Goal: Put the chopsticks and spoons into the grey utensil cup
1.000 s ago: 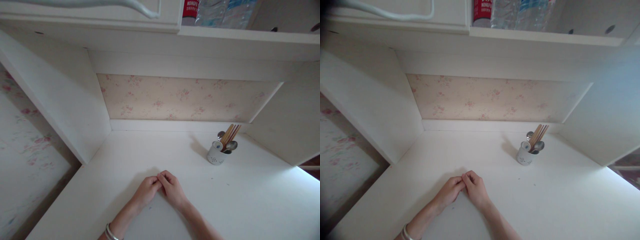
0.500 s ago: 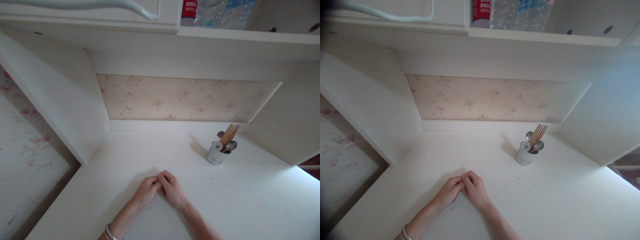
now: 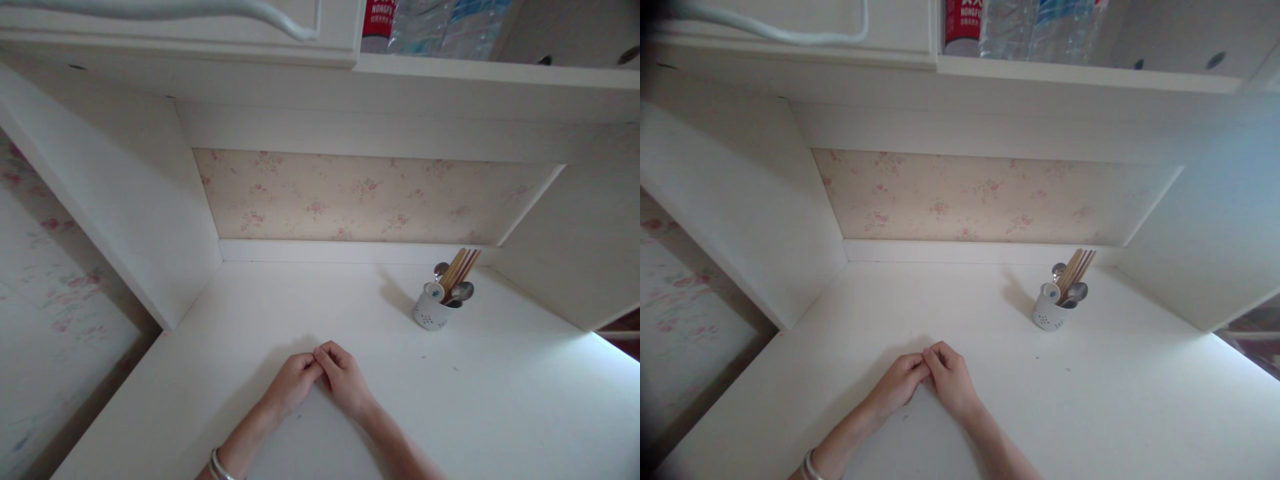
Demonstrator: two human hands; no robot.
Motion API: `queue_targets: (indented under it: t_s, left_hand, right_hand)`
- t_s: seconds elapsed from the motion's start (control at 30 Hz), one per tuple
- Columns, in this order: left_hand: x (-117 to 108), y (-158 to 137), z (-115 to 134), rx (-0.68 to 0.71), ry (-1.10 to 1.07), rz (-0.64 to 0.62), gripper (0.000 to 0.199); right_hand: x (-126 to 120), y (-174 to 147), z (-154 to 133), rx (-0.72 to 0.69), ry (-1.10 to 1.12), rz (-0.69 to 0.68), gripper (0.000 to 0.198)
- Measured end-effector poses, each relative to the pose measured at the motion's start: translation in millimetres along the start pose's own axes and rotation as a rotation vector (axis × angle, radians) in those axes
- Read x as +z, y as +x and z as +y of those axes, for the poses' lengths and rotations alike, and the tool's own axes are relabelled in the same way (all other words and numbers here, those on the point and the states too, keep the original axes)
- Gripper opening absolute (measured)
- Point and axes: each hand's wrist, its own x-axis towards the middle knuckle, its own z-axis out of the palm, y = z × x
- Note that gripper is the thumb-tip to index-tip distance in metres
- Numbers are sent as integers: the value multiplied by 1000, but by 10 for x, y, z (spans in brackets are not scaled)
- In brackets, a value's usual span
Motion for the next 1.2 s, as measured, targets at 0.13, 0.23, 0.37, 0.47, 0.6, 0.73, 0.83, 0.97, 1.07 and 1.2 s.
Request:
queue_targets:
  t_s: [0.13,0.23,0.37,0.47,0.6,0.73,0.83,0.97,1.07,1.2]
  left_hand:
    - [3,14,-20,26,9,3,33]
    - [3,7,-10,16,17,11,33]
    - [4,-11,18,-8,28,17,33]
    - [9,-11,19,-5,25,20,33]
    - [16,-3,9,-22,21,12,34]
    - [12,-3,13,-91,50,12,37]
    - [6,-9,26,-91,75,15,40]
    - [-5,-29,55,-87,89,11,41]
    - [-10,-43,68,-110,74,-2,41]
    - [-12,-43,56,-103,66,-9,42]
  right_hand:
    - [1,3,14,1,-7,9,33]
    - [2,5,8,8,-3,6,33]
    - [3,-5,-29,20,18,0,34]
    - [2,-16,-54,15,19,5,35]
    - [-19,-2,-45,-13,-7,58,37]
    - [-132,59,-28,-26,-14,194,39]
    - [-344,123,-35,-47,-24,367,41]
    - [-787,212,6,-89,-27,755,40]
    - [-1140,260,105,-62,-43,1095,36]
    - [-1512,262,240,-16,-66,1390,36]
